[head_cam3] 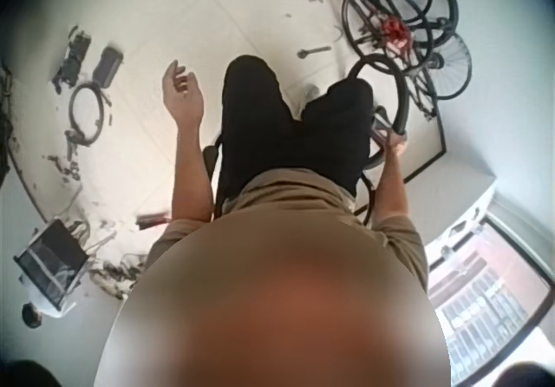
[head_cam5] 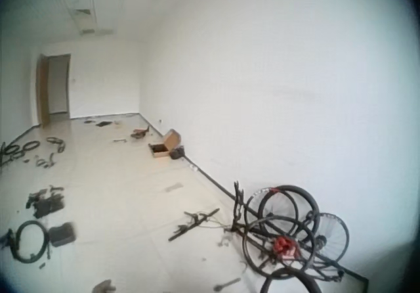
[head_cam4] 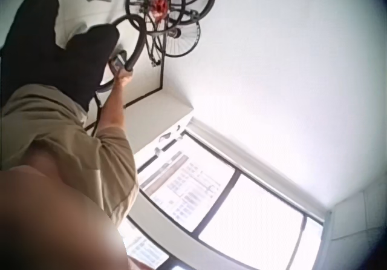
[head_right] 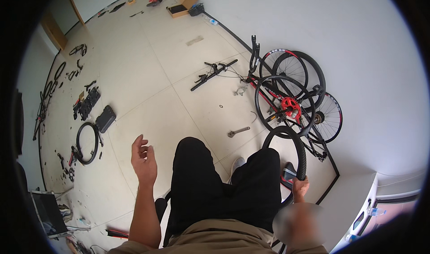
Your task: The person inspects a bicycle tire, removes a small object from the tread, and uses a floor pump to inflate the tire. The person then continues to inspect the tire by hand.
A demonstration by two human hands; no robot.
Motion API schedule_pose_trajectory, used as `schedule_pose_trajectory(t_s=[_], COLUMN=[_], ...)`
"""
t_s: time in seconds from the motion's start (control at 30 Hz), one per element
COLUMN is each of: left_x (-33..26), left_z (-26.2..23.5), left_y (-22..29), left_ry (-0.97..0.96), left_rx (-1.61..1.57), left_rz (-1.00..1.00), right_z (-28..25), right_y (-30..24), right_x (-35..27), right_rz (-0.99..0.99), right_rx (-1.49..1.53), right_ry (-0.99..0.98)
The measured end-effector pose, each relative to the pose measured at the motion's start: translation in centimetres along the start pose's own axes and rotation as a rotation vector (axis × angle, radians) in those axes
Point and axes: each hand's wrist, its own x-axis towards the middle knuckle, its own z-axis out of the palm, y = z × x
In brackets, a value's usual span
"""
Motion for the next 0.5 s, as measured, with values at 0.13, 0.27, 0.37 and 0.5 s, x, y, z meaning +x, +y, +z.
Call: schedule_pose_trajectory(t_s=[0.13, 0.27, 0.37, 0.5], left_x=[-0.6, -0.6, -0.8, -0.8], left_z=[0.7, 0.7, 0.7, 0.7], left_y=[-0.2, -0.8, -0.9, -1.3], left_ry=[-0.162, -0.198, -0.206, -0.189], left_rx=[0.055, 0.049, 0.061, 0.033], left_rz=[0.04, 0.069, 0.06, 0.05], right_z=[0.5, 0.9, 1.0, 1.1], right_y=[1.3, 0.9, 0.8, 0.9], right_x=[0.2, -0.2, -0.4, -0.5], right_rz=[0.026, 0.014, 0.0, -0.009], right_rx=[0.002, -0.017, -0.019, -0.015], right_ry=[0.009, 0.008, 0.017, 0.014])
